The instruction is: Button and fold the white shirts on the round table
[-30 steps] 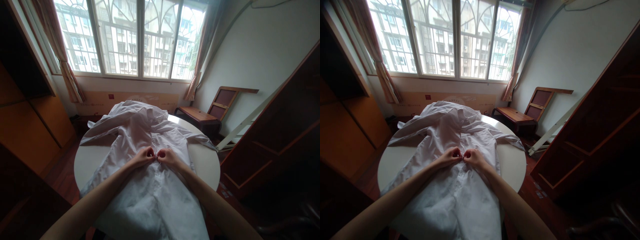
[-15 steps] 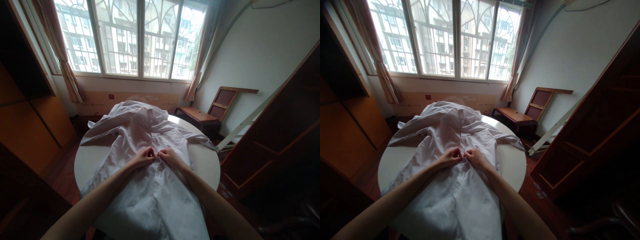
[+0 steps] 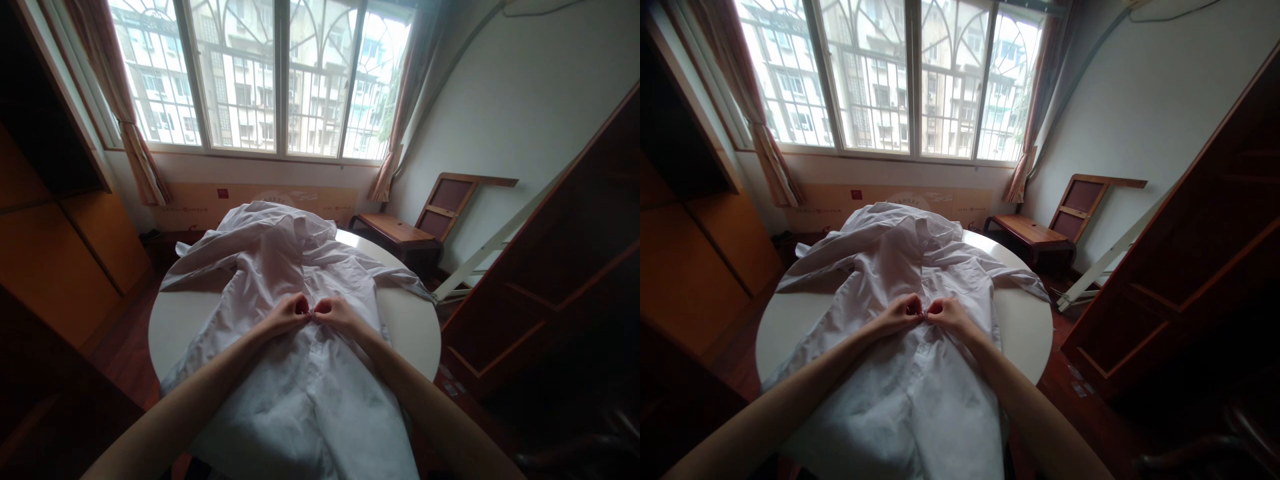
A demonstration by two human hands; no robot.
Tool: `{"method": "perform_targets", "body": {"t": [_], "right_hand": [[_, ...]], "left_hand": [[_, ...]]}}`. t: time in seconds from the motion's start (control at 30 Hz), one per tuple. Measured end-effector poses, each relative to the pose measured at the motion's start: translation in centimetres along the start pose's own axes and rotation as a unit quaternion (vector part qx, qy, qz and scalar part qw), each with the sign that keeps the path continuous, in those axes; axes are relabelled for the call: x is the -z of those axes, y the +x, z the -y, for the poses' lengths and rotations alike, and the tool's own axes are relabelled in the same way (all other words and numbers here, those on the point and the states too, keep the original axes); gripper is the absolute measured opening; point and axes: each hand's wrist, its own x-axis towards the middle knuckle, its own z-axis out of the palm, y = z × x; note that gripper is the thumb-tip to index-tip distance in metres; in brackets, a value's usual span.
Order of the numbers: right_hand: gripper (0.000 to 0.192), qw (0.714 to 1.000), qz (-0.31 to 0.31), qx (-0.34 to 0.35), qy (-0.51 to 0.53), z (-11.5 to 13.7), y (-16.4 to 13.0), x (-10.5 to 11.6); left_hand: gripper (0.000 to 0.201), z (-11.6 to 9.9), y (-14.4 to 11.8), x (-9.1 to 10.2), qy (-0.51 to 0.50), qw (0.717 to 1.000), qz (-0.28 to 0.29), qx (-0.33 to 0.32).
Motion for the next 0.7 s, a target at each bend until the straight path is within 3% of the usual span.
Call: {"method": "perform_targets", "body": {"t": [0.37,0.47,0.6,0.7], "right_hand": [[0.018,0.973,0.113,-0.078,0.183,-0.18,-0.24,0.89],[0.013,0.986,0.081,-0.075,0.127,0.10,-0.26,0.54],[0.011,1.000,0.012,-0.020,0.006,0.60,-0.24,0.16],[0.014,1.000,0.003,-0.003,-0.031,0.72,-0.20,0.07]], "left_hand": [[0.008,0.14,0.14,-0.09,-0.021,1.000,-0.002,-0.018],[0.007,0.19,0.16,-0.10,-0.020,1.000,-0.008,-0.018],[0.007,0.27,0.21,-0.13,-0.018,1.000,-0.014,-0.016],[0.007,0.28,0.30,-0.13,-0.013,1.000,-0.014,-0.011]]}}
